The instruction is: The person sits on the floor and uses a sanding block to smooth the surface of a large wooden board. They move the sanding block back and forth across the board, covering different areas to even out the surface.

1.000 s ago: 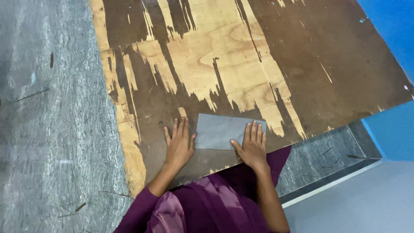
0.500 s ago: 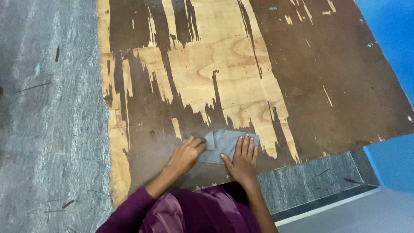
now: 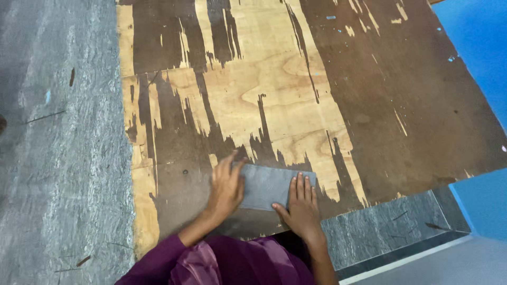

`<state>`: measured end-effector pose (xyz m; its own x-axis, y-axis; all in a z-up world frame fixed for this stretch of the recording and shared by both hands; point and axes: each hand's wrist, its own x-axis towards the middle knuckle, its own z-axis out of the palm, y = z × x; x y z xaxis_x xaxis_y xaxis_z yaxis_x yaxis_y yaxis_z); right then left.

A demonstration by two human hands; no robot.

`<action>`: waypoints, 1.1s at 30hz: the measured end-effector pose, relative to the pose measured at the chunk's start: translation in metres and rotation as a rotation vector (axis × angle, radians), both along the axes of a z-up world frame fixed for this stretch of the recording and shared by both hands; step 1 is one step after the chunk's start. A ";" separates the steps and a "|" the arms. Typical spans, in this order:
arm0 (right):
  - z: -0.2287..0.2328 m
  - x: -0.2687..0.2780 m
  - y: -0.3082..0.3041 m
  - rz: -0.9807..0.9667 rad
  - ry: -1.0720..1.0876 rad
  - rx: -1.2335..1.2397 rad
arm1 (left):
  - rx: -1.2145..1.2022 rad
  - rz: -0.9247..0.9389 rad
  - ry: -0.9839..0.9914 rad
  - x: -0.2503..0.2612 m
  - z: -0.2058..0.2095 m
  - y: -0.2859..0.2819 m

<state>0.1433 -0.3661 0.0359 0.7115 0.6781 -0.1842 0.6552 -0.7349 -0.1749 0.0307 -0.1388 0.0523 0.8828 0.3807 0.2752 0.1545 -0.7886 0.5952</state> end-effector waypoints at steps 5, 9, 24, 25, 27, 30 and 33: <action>0.020 -0.006 -0.015 -0.058 0.204 -0.158 | 0.199 -0.499 0.144 0.018 -0.028 -0.032; -0.006 -0.006 -0.007 -0.061 0.083 -0.065 | 0.257 -0.504 0.156 0.032 -0.043 -0.024; -0.023 0.042 0.032 -0.176 -0.058 0.103 | 0.305 -0.356 0.255 0.090 -0.053 -0.010; -0.017 0.034 0.026 -0.161 -0.044 0.103 | 0.295 -0.357 0.250 0.077 -0.053 -0.015; -0.009 0.009 0.016 -0.138 -0.091 0.087 | 0.281 -0.363 0.236 0.048 -0.051 -0.025; -0.001 -0.025 -0.001 -0.173 -0.042 0.095 | 0.273 -0.449 0.211 0.002 -0.045 -0.036; -0.004 -0.048 -0.009 -0.216 -0.044 0.185 | 0.249 -0.519 0.220 -0.015 -0.038 -0.036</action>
<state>0.0957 -0.3747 0.0316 0.8478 0.5289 -0.0370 0.4967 -0.8168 -0.2935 0.0152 -0.1752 0.0145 0.9819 -0.1666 0.0906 -0.1887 -0.9051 0.3810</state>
